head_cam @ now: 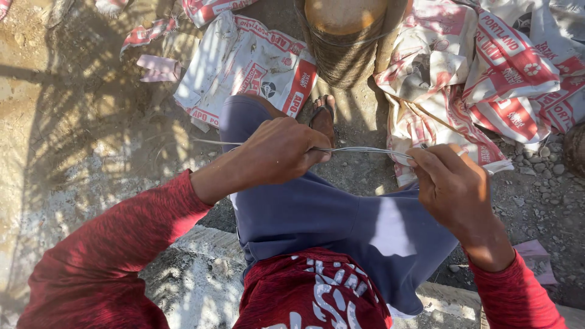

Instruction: Measure and tie construction wire while working on a concrete structure.

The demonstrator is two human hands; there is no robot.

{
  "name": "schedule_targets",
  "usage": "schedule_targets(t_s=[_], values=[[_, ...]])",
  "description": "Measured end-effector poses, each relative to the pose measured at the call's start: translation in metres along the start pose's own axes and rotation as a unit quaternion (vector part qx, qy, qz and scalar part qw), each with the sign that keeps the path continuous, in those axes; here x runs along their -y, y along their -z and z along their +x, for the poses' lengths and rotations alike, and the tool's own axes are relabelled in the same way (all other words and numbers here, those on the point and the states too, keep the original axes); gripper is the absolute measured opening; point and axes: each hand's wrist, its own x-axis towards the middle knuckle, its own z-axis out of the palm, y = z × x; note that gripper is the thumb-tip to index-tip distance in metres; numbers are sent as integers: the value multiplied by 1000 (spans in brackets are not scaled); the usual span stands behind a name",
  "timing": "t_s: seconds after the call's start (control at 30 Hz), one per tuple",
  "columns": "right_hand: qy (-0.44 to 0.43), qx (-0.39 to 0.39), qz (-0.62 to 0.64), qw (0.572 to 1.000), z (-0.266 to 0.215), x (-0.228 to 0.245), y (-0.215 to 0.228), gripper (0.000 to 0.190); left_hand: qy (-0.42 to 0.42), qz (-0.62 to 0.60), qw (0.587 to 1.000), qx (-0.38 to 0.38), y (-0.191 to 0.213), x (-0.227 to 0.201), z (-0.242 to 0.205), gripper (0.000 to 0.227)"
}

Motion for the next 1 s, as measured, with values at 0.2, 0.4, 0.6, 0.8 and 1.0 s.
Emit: schedule_targets(t_s=[0.2,0.4,0.6,0.8,1.0], values=[[-45,-29,12,998,-7,10,1,26,10,32,999,-31,-24,15,2,27],[-264,56,218,938,-24,-26,-14,24,27,131,990,-44,-40,56,-23,23],[-507,280,258,774,-50,-87,-41,30,52,265,959,-84,-47,96,-58,14],[-227,183,-33,956,-53,-65,-45,22,52,271,959,-57,-46,83,-47,13],[-65,82,-340,935,-38,-25,-49,19,101,286,952,-36,-50,90,-40,15]])
